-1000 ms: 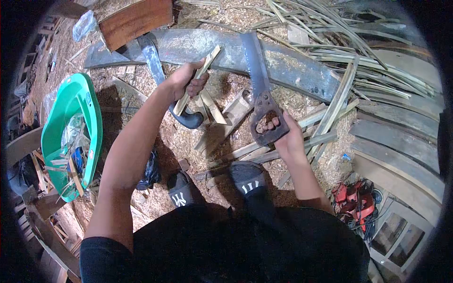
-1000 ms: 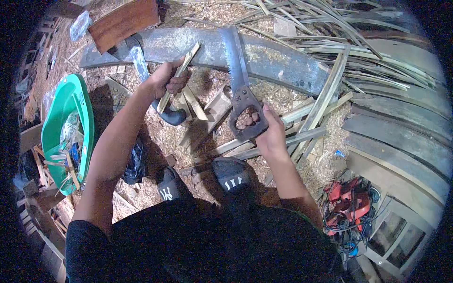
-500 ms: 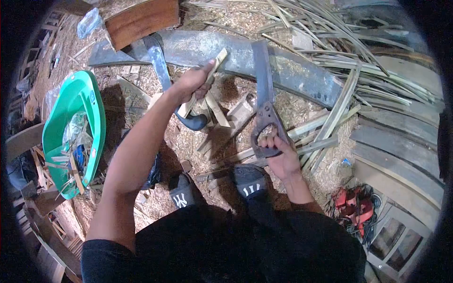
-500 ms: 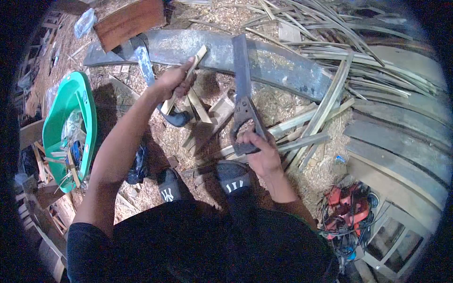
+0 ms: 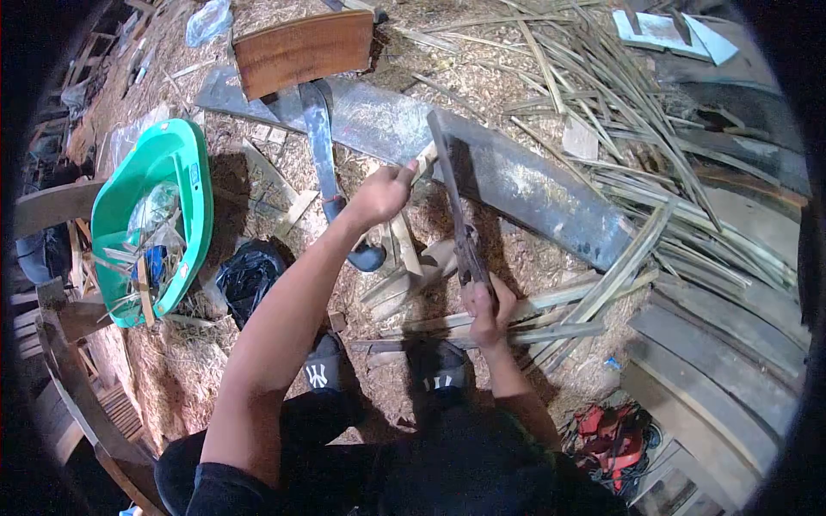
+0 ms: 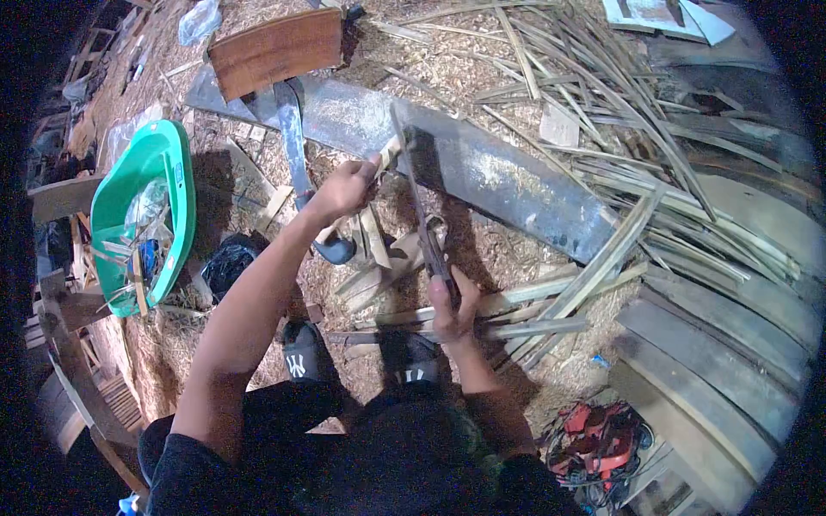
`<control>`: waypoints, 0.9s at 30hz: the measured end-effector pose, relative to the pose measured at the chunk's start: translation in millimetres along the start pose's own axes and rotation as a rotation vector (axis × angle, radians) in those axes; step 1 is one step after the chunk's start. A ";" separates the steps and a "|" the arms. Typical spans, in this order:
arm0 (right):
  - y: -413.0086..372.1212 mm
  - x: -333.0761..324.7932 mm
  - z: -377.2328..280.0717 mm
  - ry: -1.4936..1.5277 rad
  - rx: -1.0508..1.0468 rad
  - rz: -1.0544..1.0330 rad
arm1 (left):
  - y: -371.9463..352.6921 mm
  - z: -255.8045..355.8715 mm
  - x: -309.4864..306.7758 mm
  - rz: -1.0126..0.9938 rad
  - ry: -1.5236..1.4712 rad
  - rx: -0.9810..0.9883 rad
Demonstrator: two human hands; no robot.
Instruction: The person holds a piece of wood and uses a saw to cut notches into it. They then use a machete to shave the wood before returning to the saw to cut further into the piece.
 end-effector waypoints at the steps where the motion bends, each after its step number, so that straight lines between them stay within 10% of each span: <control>1: 2.0 -0.2 0.5 0.005 0.011 -0.002 | -0.8 6.2 -5.2 -0.004 0.004 -0.011; 27: 33.2 34.0 -19.8 -0.119 0.100 -0.088 | -4.0 2.1 1.6 -0.206 0.029 -0.201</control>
Point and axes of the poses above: each hand's wrist, its own y-axis towards the middle knuckle, its own x-axis out of the palm, z = x × y, the point moved 10 cm from there along y, towards the middle knuckle, and after that the axes turned 12 degrees about x, right-handed, at the moved point
